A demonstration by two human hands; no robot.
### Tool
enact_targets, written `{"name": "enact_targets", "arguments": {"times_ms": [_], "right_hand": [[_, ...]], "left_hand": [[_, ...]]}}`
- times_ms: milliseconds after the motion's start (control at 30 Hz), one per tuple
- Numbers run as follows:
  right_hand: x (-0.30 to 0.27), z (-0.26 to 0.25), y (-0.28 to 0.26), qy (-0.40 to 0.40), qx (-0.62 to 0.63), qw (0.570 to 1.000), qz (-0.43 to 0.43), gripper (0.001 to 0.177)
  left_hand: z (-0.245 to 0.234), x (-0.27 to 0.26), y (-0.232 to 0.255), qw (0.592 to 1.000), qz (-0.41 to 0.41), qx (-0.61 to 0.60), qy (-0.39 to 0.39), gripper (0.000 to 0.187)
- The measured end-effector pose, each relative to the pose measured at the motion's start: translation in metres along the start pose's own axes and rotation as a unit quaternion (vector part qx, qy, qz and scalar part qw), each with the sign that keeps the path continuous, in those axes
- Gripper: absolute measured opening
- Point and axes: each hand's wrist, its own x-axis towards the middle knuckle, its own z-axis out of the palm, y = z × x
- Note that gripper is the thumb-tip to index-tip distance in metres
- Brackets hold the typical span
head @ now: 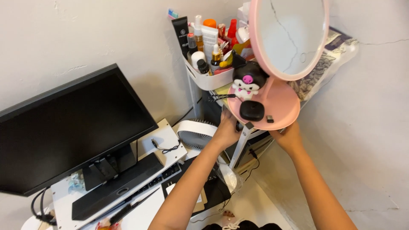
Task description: The person wipes a pink vanity mirror with a green cloth, cleans both sides, and places it on a shelf. They then move a small figurine, a hairbrush, and a power adapter to the shelf, and coil a purple cable on the desk.
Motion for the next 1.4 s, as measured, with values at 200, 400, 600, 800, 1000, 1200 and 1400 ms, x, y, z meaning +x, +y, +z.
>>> {"name": "enact_targets", "arguments": {"times_ms": [200, 400, 600, 800, 1000, 1200, 1400], "right_hand": [[-0.034, 0.01, -0.016, 0.066, -0.048, 0.996, -0.035, 0.056], [-0.146, 0.061, -0.001, 0.091, -0.076, 0.993, 0.003, 0.008], [-0.211, 0.158, -0.019, -0.303, -0.007, 0.952, 0.047, 0.02], [-0.235, 0.253, -0.038, -0.474, -0.074, 0.864, 0.154, 0.026], [-0.234, 0.297, -0.118, -0.585, -0.323, 0.706, 0.233, 0.074], [-0.265, 0.319, -0.128, -0.573, -0.313, 0.725, 0.222, 0.021], [-0.267, 0.353, -0.172, -0.578, -0.291, 0.751, 0.13, 0.023]], "left_hand": [[-0.032, -0.025, -0.035, 0.994, 0.085, 0.04, 0.056, 0.053], [-0.082, -0.142, -0.097, 0.994, 0.021, -0.002, 0.105, 0.026], [-0.08, -0.286, -0.174, 0.973, -0.181, -0.023, 0.138, 0.02], [-0.087, -0.396, -0.194, 0.906, -0.359, 0.007, 0.224, 0.025], [-0.106, -0.481, -0.21, 0.816, -0.422, 0.055, 0.392, 0.041], [-0.131, -0.522, -0.217, 0.786, -0.465, 0.067, 0.402, 0.055], [-0.16, -0.506, -0.213, 0.819, -0.47, 0.062, 0.323, 0.072]]}}
